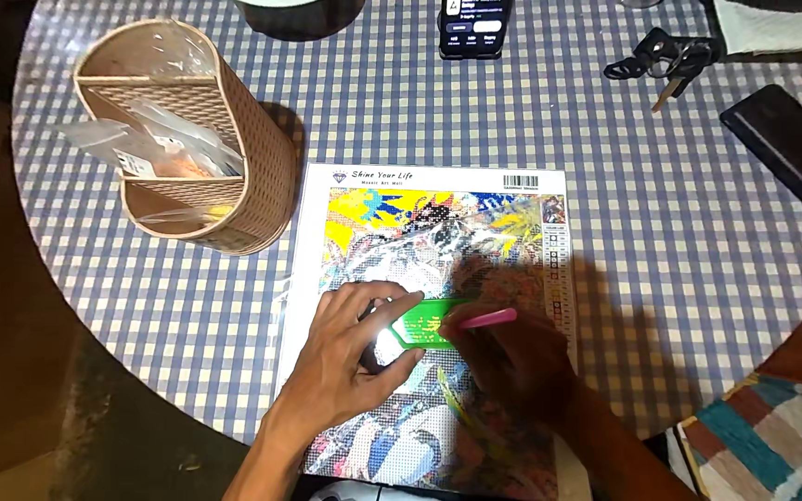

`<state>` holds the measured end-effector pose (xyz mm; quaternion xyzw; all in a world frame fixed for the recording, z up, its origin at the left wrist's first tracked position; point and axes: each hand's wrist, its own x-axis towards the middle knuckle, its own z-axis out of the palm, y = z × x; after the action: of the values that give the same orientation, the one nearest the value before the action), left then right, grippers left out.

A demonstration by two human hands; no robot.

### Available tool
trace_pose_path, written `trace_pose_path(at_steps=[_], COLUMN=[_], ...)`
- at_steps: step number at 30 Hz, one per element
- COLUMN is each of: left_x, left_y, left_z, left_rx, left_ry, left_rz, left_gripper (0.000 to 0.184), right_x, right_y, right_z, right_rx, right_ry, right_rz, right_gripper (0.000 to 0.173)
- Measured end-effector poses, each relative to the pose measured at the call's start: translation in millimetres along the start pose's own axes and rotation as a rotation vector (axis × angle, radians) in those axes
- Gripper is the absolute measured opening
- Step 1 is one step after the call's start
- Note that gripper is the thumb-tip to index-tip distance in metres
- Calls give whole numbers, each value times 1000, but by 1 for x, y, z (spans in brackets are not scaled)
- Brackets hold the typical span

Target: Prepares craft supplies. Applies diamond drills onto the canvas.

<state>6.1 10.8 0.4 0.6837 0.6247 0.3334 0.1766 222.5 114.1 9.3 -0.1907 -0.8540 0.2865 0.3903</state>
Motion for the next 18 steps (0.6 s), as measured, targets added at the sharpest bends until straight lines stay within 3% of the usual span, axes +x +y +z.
trace_pose_path(at_steps=[11,18], left_x=[0,1], left_y=[0,0], left_z=[0,0], left_rx=[6,9], left_ry=[2,-5], left_rz=[0,3], left_gripper=[49,49], right_x=[0,1], right_y=[0,2], right_z=[1,-3], right_rx=[-39,235], right_ry=[-9,61], right_rz=[-34,195], right_gripper=[17,17])
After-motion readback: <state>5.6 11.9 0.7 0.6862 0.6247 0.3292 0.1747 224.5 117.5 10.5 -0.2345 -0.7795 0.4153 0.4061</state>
